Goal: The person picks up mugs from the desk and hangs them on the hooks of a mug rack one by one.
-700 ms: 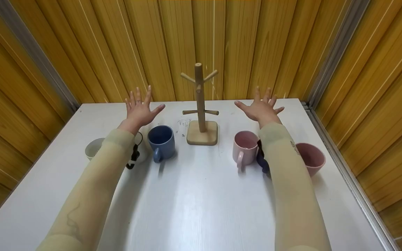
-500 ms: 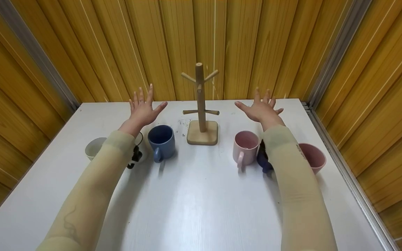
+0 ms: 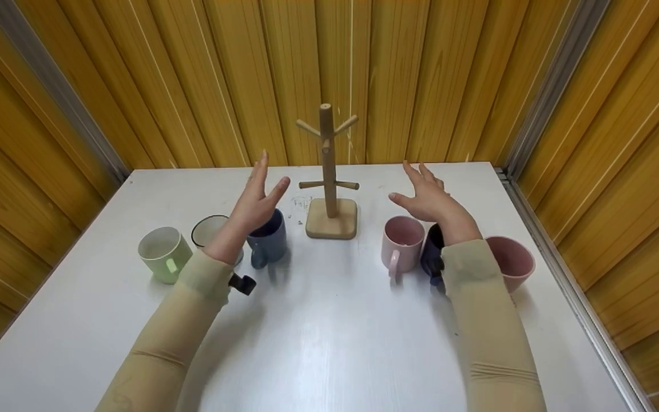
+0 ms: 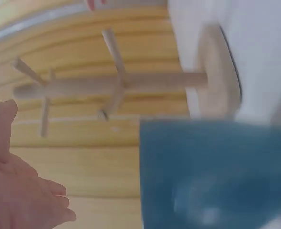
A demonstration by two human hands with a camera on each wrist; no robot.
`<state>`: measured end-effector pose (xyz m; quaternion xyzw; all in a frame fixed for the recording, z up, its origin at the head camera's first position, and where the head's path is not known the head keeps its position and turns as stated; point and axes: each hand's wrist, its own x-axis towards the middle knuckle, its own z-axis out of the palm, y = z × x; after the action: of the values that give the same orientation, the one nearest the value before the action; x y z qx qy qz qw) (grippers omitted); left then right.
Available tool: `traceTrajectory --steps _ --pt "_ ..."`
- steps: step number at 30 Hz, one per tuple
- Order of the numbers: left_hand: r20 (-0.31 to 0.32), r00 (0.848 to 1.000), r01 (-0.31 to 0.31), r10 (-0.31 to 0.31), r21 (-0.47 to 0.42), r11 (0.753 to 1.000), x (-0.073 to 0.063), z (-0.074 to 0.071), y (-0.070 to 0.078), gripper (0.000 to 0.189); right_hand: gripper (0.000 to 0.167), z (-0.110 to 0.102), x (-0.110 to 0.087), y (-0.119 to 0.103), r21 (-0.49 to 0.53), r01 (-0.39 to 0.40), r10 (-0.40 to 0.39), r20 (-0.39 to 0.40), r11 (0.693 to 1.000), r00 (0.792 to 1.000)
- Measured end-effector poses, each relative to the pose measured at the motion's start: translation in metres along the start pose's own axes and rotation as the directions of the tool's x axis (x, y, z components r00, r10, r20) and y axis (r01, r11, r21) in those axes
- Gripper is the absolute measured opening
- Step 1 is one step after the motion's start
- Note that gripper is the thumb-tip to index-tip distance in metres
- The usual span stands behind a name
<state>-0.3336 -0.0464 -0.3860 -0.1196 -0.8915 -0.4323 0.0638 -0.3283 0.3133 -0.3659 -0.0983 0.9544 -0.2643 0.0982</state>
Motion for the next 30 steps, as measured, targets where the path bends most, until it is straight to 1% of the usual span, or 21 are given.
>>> traceTrajectory --steps 4,7,9,11,12,13,14,16,17,19,21,22,25,28,30 --pt "0.015 0.997 -0.079 0.081 -0.11 0.991 -0.026 0.02 0.01 0.082 0.081 0.009 -0.013 0.001 0.029 0.116 -0.116 0.0 0.993 0.993" --pt "0.017 0.993 -0.114 0.119 -0.175 0.978 -0.042 0.039 0.015 0.076 0.08 0.019 -0.021 0.0 0.066 0.163 -0.164 0.014 0.984 0.986" --pt "0.037 0.991 -0.117 0.129 -0.228 0.967 -0.049 0.052 0.018 0.072 0.082 0.026 -0.026 -0.001 0.08 0.194 -0.197 0.026 0.978 0.98" --pt "0.101 0.989 -0.078 0.108 -0.265 0.961 -0.054 0.065 0.021 0.069 0.086 0.032 -0.029 -0.001 0.083 0.217 -0.222 0.046 0.973 0.974" --pt "0.144 0.985 -0.051 0.094 -0.278 0.959 -0.055 0.071 0.023 0.067 0.089 0.035 -0.03 -0.002 0.08 0.233 -0.238 0.054 0.969 0.97" --pt "0.192 0.978 -0.024 0.081 -0.284 0.959 -0.057 0.078 0.025 0.065 0.091 0.038 -0.03 -0.002 0.075 0.244 -0.249 0.063 0.967 0.967" --pt "0.242 0.968 0.004 0.068 -0.284 0.959 -0.057 0.085 0.026 0.062 0.092 0.042 -0.03 -0.003 0.065 0.252 -0.256 0.07 0.966 0.964" --pt "0.341 0.939 0.063 0.033 -0.265 0.962 -0.058 0.098 0.028 0.055 0.092 0.048 -0.029 -0.004 0.044 0.256 -0.259 0.084 0.966 0.962" --pt "0.38 0.925 0.077 0.024 -0.25 0.965 -0.058 0.105 0.028 0.052 0.091 0.051 -0.029 -0.005 0.028 0.253 -0.255 0.09 0.967 0.963" --pt "0.44 0.897 0.084 0.025 -0.225 0.971 -0.058 0.119 0.028 0.046 0.088 0.056 -0.028 -0.006 -0.01 0.238 -0.237 0.09 0.971 0.967" --pt "0.481 0.877 0.085 0.026 -0.208 0.974 -0.058 0.132 0.027 0.042 0.083 0.061 -0.028 -0.006 -0.049 0.21 -0.206 0.079 0.976 0.975" --pt "0.492 0.87 0.076 0.035 -0.204 0.976 -0.058 0.138 0.027 0.041 0.08 0.062 -0.028 -0.005 -0.062 0.192 -0.187 0.072 0.979 0.98" --pt "0.508 0.859 0.049 0.063 -0.204 0.978 -0.06 0.153 0.025 0.038 0.073 0.067 -0.026 -0.005 -0.078 0.145 -0.141 0.05 0.986 0.989" --pt "0.504 0.859 0.024 0.092 -0.218 0.976 -0.061 0.163 0.023 0.036 0.073 0.071 -0.023 -0.004 -0.073 0.121 -0.12 0.024 0.99 0.993" --pt "0.496 0.863 0.02 0.098 -0.229 0.973 -0.062 0.167 0.022 0.035 0.074 0.073 -0.021 -0.004 -0.071 0.126 -0.126 0.001 0.99 0.992"
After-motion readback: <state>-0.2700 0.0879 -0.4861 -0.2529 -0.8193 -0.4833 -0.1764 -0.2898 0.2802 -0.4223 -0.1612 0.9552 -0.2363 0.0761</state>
